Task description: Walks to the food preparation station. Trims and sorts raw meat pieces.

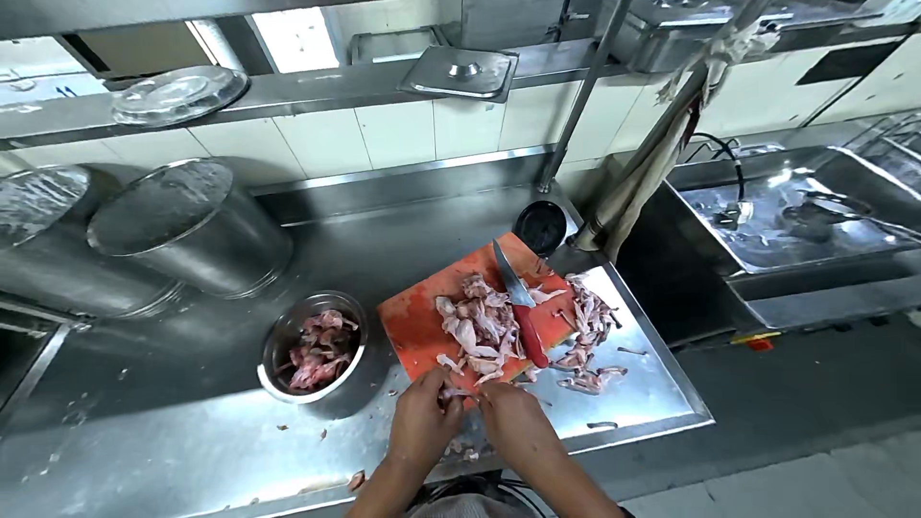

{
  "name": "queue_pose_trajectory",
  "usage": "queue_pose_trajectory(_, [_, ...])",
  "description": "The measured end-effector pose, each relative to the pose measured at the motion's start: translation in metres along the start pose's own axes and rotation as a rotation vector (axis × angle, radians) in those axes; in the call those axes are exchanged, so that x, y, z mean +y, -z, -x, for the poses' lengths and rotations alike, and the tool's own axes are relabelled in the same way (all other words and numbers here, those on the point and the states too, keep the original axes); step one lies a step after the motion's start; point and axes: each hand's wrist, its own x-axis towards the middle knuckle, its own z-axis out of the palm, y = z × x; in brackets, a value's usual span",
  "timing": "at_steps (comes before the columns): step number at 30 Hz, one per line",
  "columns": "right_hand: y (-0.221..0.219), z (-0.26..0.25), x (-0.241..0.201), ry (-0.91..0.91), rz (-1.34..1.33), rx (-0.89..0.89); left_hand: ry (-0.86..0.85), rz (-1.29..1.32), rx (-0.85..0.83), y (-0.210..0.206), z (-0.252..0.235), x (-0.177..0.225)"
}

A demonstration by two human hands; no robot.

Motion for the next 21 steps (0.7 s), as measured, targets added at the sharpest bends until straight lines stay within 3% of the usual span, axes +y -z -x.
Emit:
queue_pose_trajectory(2, [-0.006,0.004,-0.001,0.008,-0.011,0.022,0.058,0.013,0.027,-0.002,-0.002,0.0])
queue_pose_trajectory(7, [-0.021,0.027,0.008,0.216,-0.224,0.346,0.369,0.299,-0.017,-0.001,-0.014,-0.021])
queue_pose_trajectory(10, [-0.015,0.027,0.025,0.246,-0.322,0.323,0.554,0.512,-0.123,0.002,-0.016,-0.05])
queue_pose_trajectory(14, [-0.007,0.016,0.051,0.178,-0.444,0.348,0.538,0.608,-0.167,0.008,-0.013,-0.062])
queue_pose_trajectory(19, [0.019,-0.006,0.097,0.083,-0.426,0.725,0.548,0.919,-0.107,0.014,-0.012,-0.06])
queue_pose_trajectory(21, [0.013,-0.027,0.129,-0.064,-0.293,0.73,0.548,1.037,-0.107,0.013,-0.011,-0.06])
